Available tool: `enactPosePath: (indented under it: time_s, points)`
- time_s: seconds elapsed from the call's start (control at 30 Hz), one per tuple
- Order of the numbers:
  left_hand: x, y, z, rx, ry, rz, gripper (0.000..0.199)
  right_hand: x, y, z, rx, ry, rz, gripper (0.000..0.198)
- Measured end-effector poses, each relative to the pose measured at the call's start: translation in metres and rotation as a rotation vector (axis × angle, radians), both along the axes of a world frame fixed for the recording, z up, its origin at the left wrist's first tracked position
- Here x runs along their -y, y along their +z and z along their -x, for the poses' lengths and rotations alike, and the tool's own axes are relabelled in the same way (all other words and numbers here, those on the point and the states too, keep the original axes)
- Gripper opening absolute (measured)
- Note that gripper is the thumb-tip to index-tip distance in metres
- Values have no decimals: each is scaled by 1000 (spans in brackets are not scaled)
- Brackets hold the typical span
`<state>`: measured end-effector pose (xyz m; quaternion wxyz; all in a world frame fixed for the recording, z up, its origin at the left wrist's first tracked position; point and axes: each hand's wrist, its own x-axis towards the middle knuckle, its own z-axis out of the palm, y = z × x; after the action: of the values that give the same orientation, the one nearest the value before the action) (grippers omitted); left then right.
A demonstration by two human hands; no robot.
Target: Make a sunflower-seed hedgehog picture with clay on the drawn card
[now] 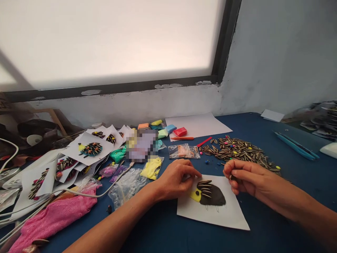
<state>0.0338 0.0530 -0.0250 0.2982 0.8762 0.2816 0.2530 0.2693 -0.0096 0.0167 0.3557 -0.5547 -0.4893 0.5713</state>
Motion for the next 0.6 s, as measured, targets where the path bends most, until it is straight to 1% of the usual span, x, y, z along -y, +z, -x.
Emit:
enactPosePath:
  time_s: [0.07,0.13,0.17,0.27,0.33,0.43,0.47,0.53,0.6]
  points:
    - [0,-1,0,6,2,2,34,-2,-3,-2,14,-60,-27,21]
    - [0,-1,0,11,1,3,34,-5,-6,-5,109,-98,-87,26]
    - [0,0,0,12,0,3,33,-7,-6,-6,216,-95,-150,28]
    - [0,1,1,7,-5,3,32,-11,-5,-10,669,-66,-404,30]
    - [0,1,1,7,-8,0,33,-15,-4,-10,863,-49,-507,25]
    - [0,1,0,17,-8,-8,33,-22,-4,-4,990,5,-559,7]
    - [0,1,0,21,-5,-10,32,-25,-5,-1,1027,38,-575,5]
    - [0,0,0,24,-3,-13,31,-30,-8,8,1075,111,-606,11]
    - [0,0,0,21,-4,-19,31,-35,-12,15,1096,147,-633,13]
